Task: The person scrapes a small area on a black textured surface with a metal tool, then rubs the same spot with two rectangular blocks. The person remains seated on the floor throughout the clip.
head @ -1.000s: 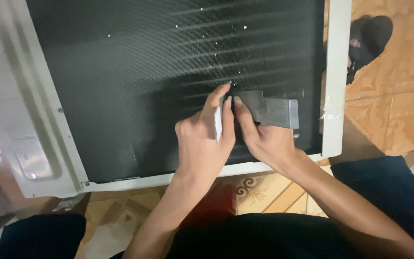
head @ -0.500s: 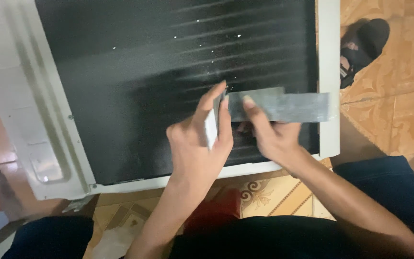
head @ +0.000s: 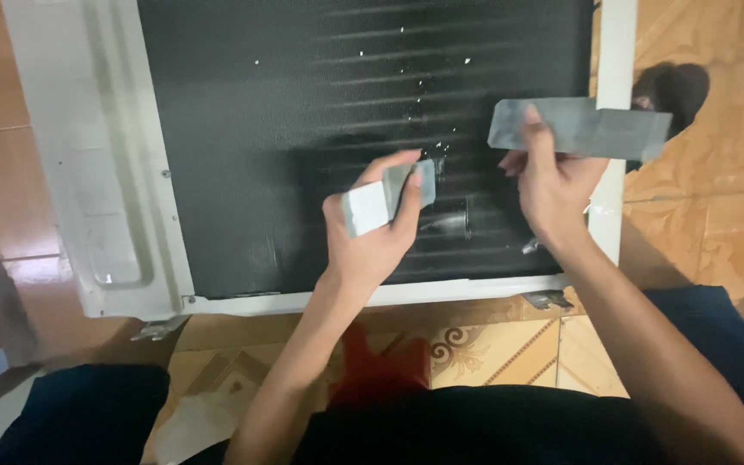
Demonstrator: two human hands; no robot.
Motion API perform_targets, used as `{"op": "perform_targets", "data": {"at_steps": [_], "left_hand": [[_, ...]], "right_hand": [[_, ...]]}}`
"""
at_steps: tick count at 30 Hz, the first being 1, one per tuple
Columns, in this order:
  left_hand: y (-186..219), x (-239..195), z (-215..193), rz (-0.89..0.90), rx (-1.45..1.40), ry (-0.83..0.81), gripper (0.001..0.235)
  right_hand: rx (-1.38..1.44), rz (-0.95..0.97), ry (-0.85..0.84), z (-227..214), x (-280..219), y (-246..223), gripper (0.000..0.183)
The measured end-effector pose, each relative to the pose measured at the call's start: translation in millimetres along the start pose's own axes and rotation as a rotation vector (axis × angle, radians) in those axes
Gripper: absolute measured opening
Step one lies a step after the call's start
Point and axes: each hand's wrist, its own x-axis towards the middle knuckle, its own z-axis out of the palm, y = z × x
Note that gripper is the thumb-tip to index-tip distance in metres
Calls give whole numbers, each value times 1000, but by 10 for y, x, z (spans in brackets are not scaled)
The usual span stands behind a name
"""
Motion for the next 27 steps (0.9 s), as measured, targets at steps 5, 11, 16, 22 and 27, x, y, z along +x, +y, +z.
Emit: {"op": "perform_targets", "data": {"at_steps": [5, 11, 16, 22, 27], "left_hand": [[-121, -66, 74, -29, 1, -7, 23], [-25, -4, 4, -17, 40, -62, 21], [-30, 6, -31, -45, 60, -85, 21], [84, 60, -30, -61, 131, -130, 21], [174, 167, -6, -75, 174, -212, 20]], "right_hand": [[-110, -73, -80, -19, 23, -58, 35], [-73, -52, -76, -26, 24, -45, 35], [-79, -30, -70, -50, 34, -19, 36], [-77, -42, -54, -62, 4, -24, 32], [-62, -87, -55, -42, 18, -76, 32]]}}
